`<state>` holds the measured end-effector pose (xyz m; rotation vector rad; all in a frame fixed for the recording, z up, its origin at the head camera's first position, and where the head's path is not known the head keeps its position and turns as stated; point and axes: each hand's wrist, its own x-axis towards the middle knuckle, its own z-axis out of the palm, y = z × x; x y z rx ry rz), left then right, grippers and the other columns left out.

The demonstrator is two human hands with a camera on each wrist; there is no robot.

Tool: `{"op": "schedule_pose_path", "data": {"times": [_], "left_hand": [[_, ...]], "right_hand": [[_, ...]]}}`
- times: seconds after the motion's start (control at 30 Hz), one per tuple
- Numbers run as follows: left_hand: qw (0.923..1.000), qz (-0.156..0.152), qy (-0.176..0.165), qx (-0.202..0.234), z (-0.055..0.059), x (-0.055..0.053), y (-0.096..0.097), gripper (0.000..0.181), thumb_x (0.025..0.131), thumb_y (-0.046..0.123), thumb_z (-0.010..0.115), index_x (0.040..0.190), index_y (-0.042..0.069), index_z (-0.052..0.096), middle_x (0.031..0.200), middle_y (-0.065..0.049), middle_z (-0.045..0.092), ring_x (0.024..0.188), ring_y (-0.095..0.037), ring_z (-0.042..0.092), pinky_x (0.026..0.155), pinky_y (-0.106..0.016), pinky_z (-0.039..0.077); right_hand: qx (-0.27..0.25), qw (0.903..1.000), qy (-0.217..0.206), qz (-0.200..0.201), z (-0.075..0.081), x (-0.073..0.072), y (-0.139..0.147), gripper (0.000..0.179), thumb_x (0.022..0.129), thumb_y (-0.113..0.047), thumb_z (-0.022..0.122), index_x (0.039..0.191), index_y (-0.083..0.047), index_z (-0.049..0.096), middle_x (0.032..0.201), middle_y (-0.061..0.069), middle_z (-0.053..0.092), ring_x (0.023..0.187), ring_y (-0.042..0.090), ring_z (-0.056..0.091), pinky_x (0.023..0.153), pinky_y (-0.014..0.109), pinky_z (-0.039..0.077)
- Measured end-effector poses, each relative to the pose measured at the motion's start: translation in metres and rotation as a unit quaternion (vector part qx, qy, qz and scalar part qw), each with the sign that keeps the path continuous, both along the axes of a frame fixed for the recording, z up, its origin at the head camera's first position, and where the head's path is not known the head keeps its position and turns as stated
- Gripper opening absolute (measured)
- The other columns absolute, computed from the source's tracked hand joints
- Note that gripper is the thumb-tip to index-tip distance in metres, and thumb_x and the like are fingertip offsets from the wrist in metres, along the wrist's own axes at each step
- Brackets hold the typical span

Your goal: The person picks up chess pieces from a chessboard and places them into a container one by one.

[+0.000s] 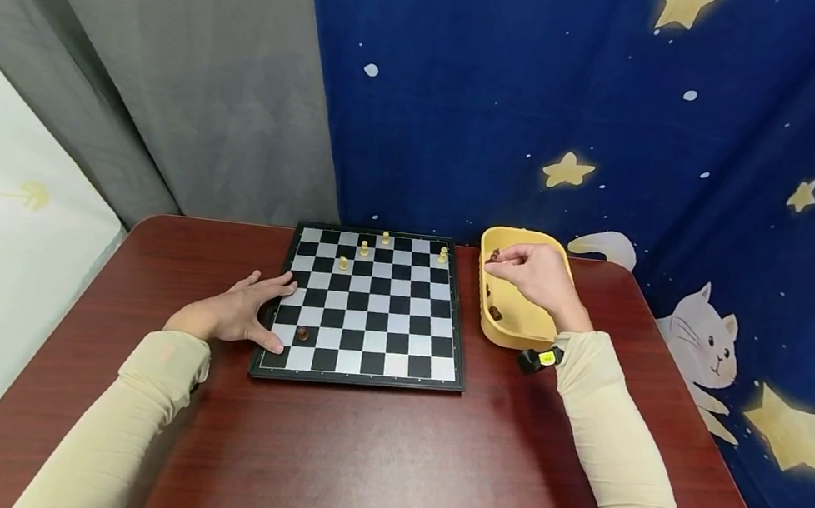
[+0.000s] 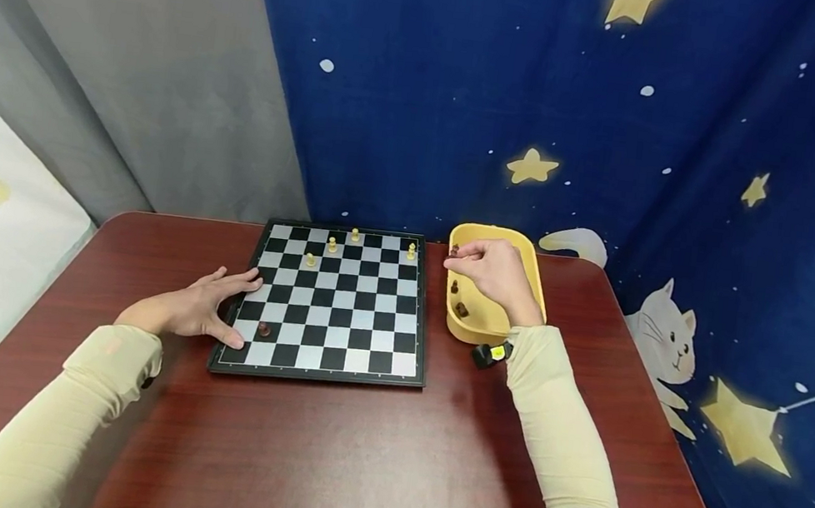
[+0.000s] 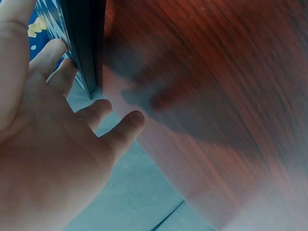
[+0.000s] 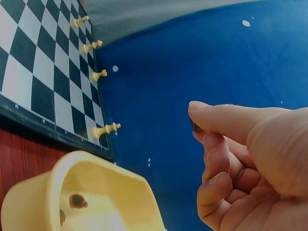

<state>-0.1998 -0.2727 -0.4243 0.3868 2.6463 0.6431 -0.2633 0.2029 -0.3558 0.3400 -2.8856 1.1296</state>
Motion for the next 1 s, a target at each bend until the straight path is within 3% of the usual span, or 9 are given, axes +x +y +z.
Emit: {"op": "schedule_pose_path", "data": {"times": [0.3,1.0], "left_hand": [[1.0000,0.000,-0.003,0.002,0.002,0.001,-0.001,0.116,0.068,0.051,0.090,0.161,0.012,0.032,0.173,-0.014,0.012,0.155,-0.056,-0.002,0.121,-0.074,0.011],[1.0000,-0.002,-0.003,0.004,-0.001,-0.001,-0.001,0.117,0.068,0.051,0.090,0.161,0.012,0.032,0.173,-0.014,0.012,0.155,-0.056,-0.003,0.121,-0.074,0.010]], "right_hand": [[0.008,0.9993,-0.031,-0.019,-0.004,-0.004,0.016,0.028,0.087,-0.034,0.080,0.100,-0.009,0.079,0.090,0.005,0.078,0.083,0.017,0.064,0.070,0.025,0.051],[0.011,0.9982,-0.037,-0.047,-0.013,-0.004,0.034,0.031,0.088,-0.033,0.079,0.104,-0.007,0.080,0.095,0.008,0.079,0.080,0.013,0.064,0.069,0.025,0.051]]}}
